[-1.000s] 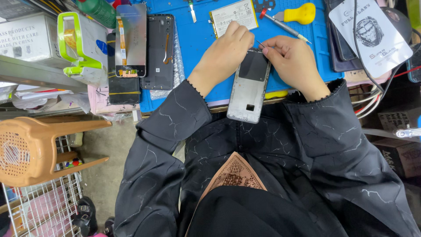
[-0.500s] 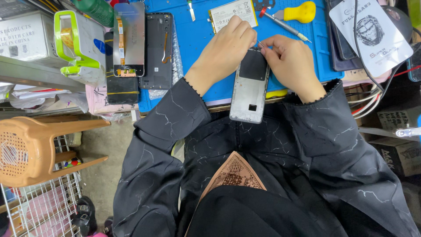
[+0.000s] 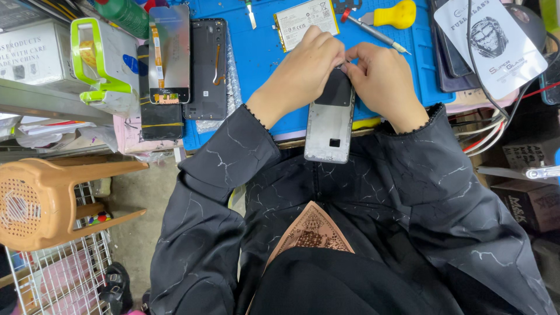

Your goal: The person removes the internal components and battery from a mobile phone chassis using a small prying tool.

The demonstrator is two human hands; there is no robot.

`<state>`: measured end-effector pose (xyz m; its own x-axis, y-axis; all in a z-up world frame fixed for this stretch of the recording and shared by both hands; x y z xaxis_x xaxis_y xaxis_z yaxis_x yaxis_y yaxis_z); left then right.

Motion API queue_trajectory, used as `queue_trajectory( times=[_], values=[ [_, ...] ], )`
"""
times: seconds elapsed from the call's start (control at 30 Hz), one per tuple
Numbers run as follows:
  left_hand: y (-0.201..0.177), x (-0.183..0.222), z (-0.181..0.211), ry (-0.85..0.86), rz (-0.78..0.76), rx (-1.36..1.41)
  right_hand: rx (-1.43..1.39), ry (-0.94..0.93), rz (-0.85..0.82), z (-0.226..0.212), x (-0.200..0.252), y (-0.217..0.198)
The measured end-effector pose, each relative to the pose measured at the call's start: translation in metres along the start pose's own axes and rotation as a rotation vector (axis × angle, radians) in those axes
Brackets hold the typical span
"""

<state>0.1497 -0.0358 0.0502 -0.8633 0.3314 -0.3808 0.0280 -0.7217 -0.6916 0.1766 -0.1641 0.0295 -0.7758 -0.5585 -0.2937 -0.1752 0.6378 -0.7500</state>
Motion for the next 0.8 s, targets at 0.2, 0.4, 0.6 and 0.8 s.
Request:
queue_trajectory(
  times=[0.2, 0.4, 0.6, 0.8],
  values=[
    [-0.035, -0.008, 0.003, -0.035, 0.132, 0.083, 0.005, 0.009, -0.005, -0.001, 0.0, -0.001],
    [-0.064, 0.014, -0.011, -0.201, 0.26, 0.179, 0.007, 0.041, -0.013, -0.002, 0.001, 0.0],
    [-0.053, 0.034, -0.033, -0.407, 0.286, 0.221, -0.119, 0.066, -0.078, -0.008, 0.0, -0.004],
    [-0.05, 0.049, -0.029, -0.389, 0.321, 0.11, -0.034, -0.028, -0.094, -0.025, 0.001, -0.024]
  ],
)
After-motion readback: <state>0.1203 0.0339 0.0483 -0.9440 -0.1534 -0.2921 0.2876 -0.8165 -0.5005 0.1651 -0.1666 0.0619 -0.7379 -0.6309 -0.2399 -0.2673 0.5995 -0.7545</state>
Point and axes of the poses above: each hand's wrist, its own x-axis away from the middle knuckle, its own y-axis out of the palm, z = x × y, the point moved 9 cm from there along -x, towards the middle knuckle, and after that the axes turned 11 degrees about -y, right-handed, at the moved point
